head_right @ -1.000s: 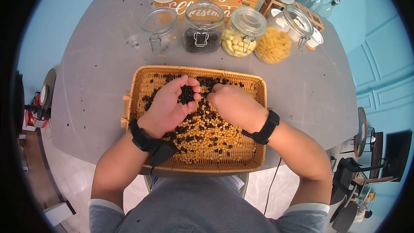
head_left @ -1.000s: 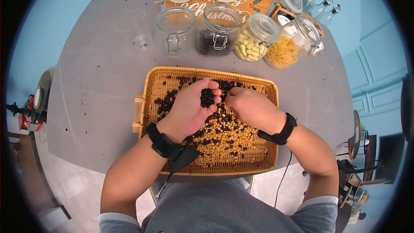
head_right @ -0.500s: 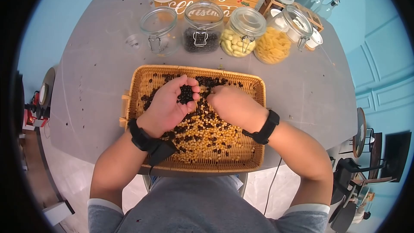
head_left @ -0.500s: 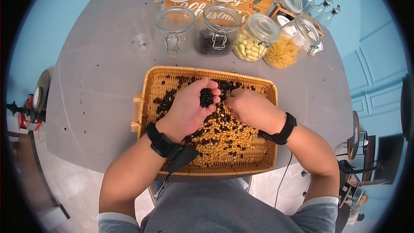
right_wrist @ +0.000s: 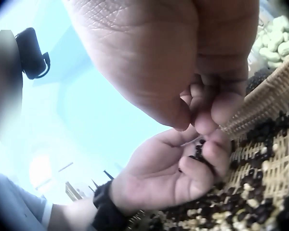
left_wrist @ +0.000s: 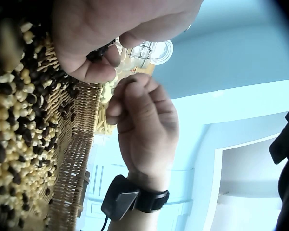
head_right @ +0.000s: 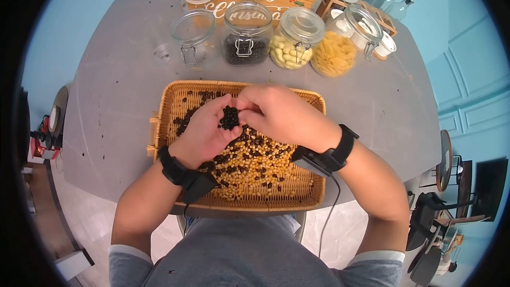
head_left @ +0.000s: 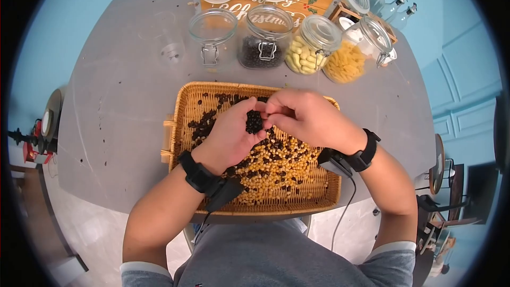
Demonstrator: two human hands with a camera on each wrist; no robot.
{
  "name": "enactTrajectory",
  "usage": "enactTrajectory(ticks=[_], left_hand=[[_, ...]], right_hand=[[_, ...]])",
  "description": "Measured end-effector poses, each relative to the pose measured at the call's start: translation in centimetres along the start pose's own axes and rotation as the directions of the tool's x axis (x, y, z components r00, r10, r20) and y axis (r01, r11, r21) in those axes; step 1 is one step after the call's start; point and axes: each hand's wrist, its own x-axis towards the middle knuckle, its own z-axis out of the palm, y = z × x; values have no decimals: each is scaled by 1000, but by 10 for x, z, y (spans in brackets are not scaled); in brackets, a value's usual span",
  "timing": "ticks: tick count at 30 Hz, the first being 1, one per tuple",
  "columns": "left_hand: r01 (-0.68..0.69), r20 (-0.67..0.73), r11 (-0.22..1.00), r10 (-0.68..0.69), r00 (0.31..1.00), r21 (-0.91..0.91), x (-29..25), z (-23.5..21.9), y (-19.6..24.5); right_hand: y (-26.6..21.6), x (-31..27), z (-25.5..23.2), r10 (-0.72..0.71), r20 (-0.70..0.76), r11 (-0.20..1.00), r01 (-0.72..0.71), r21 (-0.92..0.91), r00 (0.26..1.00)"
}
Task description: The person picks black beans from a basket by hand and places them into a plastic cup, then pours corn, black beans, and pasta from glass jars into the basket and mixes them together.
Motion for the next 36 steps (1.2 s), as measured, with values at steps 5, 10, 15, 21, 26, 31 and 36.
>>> enactTrajectory(ticks=[5,10,15,21,26,31,36], left_hand=[[-15,38,1000,14,999,14,-1,-6,2],[-19,-25,1000,20,999,6,-1,-3,4],[-20,-65,999,22,998,27,-2,1,4],[-27,-46,999,29,999,28,0,-2,3],[-26,-12,999,26,1000,21,-1,-4,4],[4,5,999,-4,1000,39,3,-4,1],[7,54,1000,-7,999,-2,2,-6,0]], right_hand=[[25,3,0,45,34,972,-36,-233,998],[54,-4,20,-52,107,928,88,-362,993],[46,-2,21,-51,182,883,129,-450,982],[42,0,21,-61,257,811,197,-550,965],[50,3,9,-69,187,872,150,-465,980],[18,5,-3,173,100,908,-198,371,980],[15,4,-4,189,105,976,-199,93,976]])
